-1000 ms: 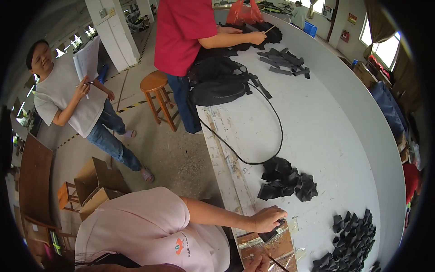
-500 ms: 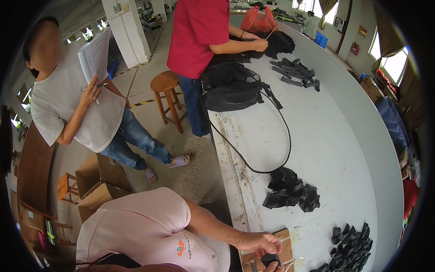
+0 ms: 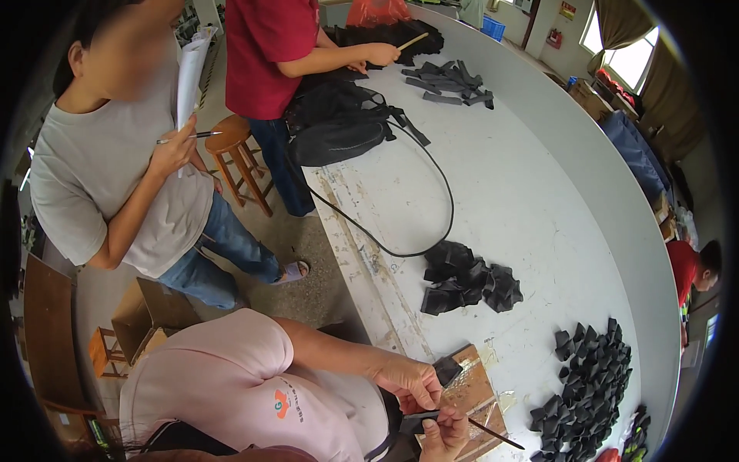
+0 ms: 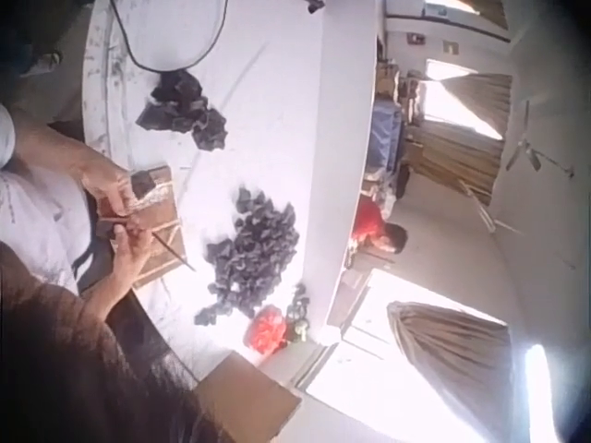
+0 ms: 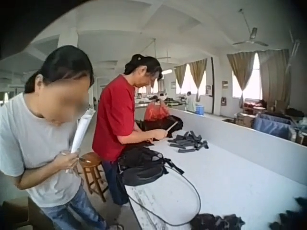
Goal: The person is assembling or trimming small black rubber or foam components on a factory workbench.
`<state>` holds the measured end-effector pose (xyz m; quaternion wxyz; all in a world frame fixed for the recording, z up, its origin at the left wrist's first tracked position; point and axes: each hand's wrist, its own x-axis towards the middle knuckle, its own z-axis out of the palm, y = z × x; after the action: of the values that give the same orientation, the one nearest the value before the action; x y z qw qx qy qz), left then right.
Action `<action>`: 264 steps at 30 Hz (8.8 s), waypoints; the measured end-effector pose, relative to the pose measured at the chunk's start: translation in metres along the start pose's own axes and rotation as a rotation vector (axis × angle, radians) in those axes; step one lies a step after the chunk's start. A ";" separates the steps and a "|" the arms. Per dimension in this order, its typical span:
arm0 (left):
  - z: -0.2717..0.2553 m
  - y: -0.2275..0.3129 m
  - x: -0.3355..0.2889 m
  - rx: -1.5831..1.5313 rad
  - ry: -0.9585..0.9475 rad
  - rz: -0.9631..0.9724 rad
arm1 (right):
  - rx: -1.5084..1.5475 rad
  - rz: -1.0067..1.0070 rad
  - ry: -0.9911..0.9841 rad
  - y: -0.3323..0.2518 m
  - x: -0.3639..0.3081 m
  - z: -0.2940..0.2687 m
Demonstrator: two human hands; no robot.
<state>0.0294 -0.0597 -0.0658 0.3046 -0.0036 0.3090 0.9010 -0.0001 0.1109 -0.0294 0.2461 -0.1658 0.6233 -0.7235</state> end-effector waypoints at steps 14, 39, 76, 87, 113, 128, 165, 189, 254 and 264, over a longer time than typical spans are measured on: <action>0.001 0.003 -0.008 0.263 0.025 -0.045 | -0.025 0.072 -0.081 0.005 0.000 -0.004; 0.011 0.000 -0.008 0.354 0.073 0.058 | 0.062 0.126 -0.047 -0.003 -0.009 -0.004; 0.068 0.013 0.043 0.483 0.333 0.444 | 0.453 0.179 0.233 -0.018 -0.023 -0.022; 0.073 0.039 0.077 -0.405 0.045 0.004 | 0.456 0.054 0.157 -0.047 0.017 -0.063; 0.091 0.047 0.070 0.155 0.081 0.572 | -0.863 -0.606 0.706 -0.064 -0.002 -0.032; 0.094 0.063 0.073 0.899 0.078 0.642 | -0.925 -0.603 0.607 -0.054 0.000 -0.039; -0.013 0.004 0.032 0.510 0.649 0.289 | -0.135 -0.136 0.626 0.044 0.006 0.026; 0.000 0.038 -0.003 0.592 0.142 -0.108 | 0.152 0.277 -0.097 0.004 0.007 -0.007; 0.092 0.049 0.076 0.418 0.057 0.665 | -0.553 -0.595 0.578 -0.060 0.000 -0.037; 0.071 0.040 0.077 0.132 -0.029 0.507 | -0.567 -0.501 0.549 -0.057 0.004 -0.037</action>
<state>-0.0420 -0.0029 -0.0009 0.0728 0.1066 0.3540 0.9263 -0.0321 0.1449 0.0201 -0.1652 -0.1740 0.7793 -0.5789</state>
